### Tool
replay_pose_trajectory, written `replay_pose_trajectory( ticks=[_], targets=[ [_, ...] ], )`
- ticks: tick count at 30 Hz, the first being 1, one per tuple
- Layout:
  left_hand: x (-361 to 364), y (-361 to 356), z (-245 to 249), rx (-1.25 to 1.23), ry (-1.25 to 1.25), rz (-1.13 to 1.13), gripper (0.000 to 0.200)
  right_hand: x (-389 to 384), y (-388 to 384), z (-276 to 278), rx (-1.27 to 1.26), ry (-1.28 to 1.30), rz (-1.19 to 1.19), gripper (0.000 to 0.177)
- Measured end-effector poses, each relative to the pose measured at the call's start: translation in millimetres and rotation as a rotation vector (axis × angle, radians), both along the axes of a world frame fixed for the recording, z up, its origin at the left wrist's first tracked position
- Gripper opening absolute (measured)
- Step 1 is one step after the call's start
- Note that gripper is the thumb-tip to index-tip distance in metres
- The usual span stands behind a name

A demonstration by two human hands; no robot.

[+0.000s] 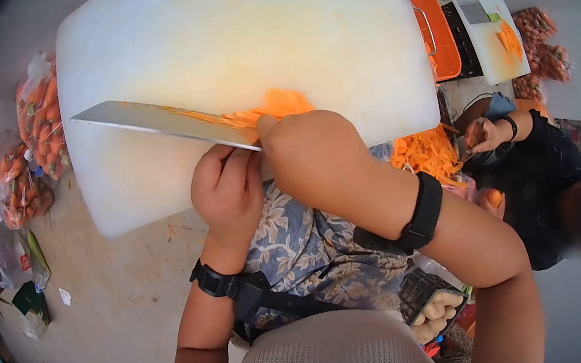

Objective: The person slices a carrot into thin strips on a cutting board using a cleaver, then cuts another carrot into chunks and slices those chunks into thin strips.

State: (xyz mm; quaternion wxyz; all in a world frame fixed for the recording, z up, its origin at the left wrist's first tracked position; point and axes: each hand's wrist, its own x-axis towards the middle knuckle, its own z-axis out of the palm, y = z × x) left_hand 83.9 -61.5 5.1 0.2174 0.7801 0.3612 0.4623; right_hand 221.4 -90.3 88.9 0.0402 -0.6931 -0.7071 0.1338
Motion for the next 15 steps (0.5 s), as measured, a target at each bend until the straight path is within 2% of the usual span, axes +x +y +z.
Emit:
replay_pose_trajectory(
  ticks=[5, 7, 15],
  targets=[
    [-1, 1, -1, -0.008, -0.031, -0.008, 0.017, 12, 2, 2, 0.102, 0.142, -0.046, 0.019],
    [-3, 2, -1, -0.015, -0.031, -0.002, 0.017, 14, 2, 13, 0.049, 0.168, -0.119, 0.026],
    [0, 2, -3, 0.008, -0.011, 0.021, 0.015, 13, -29, 36, 0.047, 0.036, -0.074, 0.023]
  ],
)
